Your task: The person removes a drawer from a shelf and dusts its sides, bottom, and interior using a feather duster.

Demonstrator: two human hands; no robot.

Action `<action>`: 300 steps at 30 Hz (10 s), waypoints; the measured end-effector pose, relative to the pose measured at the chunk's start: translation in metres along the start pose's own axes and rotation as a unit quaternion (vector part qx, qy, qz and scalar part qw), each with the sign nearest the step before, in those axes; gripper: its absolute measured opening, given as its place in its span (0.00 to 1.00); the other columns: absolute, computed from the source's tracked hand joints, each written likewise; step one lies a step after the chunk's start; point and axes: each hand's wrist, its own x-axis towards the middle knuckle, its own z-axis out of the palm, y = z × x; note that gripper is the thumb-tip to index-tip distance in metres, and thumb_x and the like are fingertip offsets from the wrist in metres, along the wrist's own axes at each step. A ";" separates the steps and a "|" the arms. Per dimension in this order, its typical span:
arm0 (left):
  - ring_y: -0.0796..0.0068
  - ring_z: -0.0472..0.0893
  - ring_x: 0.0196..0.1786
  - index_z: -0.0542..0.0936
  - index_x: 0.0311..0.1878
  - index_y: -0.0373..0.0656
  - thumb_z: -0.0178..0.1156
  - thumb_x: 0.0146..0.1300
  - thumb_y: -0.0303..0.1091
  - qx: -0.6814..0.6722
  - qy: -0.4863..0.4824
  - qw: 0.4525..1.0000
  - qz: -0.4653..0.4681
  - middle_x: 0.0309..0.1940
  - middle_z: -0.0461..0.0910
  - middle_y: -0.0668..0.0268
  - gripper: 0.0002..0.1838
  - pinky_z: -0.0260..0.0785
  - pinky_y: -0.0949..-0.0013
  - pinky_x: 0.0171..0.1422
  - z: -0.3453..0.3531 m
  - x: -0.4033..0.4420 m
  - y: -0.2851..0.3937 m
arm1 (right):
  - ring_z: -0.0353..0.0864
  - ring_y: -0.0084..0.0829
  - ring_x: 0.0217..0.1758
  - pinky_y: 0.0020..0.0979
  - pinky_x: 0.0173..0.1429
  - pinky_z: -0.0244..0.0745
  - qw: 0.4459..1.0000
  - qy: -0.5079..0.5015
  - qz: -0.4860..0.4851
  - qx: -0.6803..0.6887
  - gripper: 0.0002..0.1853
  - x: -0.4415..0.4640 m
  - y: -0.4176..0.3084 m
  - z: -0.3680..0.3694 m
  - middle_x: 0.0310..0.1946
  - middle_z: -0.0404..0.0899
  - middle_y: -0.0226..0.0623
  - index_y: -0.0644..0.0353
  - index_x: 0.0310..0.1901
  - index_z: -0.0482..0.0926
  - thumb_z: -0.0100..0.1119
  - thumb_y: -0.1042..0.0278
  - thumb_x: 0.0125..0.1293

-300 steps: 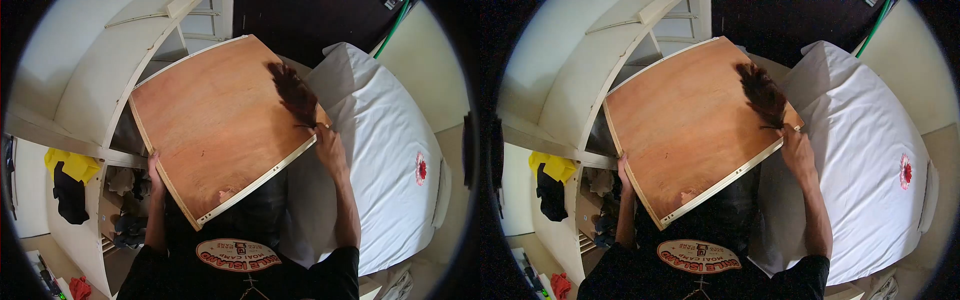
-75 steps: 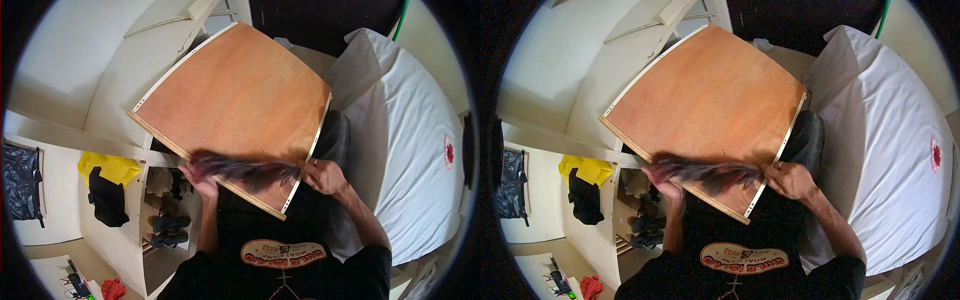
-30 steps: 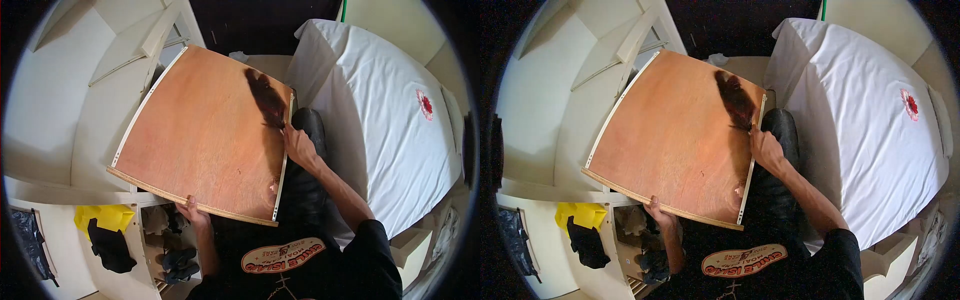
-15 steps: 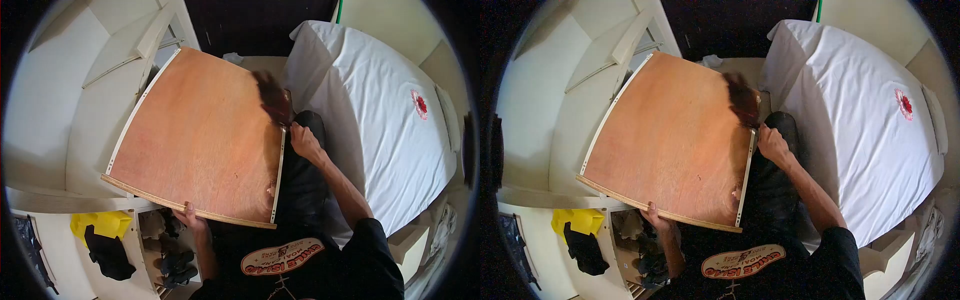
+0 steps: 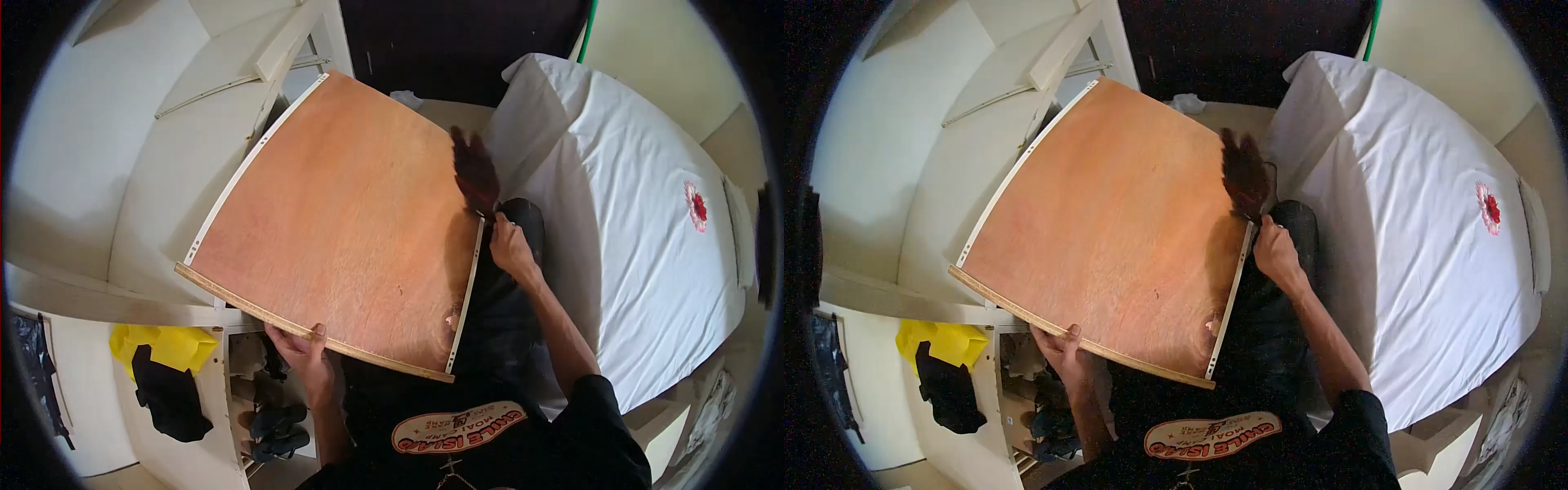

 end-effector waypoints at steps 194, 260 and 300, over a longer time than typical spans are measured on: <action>0.66 0.69 0.66 0.58 0.71 0.38 0.31 0.75 0.59 -0.084 0.052 0.990 -0.102 0.65 0.67 0.55 0.35 0.61 0.61 0.69 -0.007 0.032 -0.039 | 0.82 0.53 0.34 0.44 0.36 0.75 0.954 -0.163 -0.247 0.051 0.08 0.030 -0.159 -0.007 0.30 0.81 0.51 0.64 0.44 0.78 0.54 0.72 0.66; 0.70 0.67 0.56 0.57 0.70 0.35 0.62 0.63 0.41 0.009 0.052 0.997 -0.049 0.56 0.67 0.59 0.37 0.58 0.63 0.64 -0.008 0.029 -0.034 | 0.82 0.55 0.28 0.46 0.33 0.77 0.981 -0.091 -0.156 0.076 0.09 0.063 -0.117 0.006 0.24 0.79 0.56 0.62 0.45 0.76 0.52 0.67 0.68; 0.64 0.66 0.63 0.55 0.71 0.34 0.60 0.61 0.33 0.020 -0.007 0.999 -0.025 0.63 0.64 0.52 0.38 0.58 0.60 0.69 -0.008 0.033 -0.026 | 0.81 0.60 0.30 0.50 0.28 0.76 1.000 -0.008 -0.018 0.006 0.09 0.064 -0.045 0.008 0.24 0.77 0.61 0.64 0.40 0.75 0.51 0.67 0.69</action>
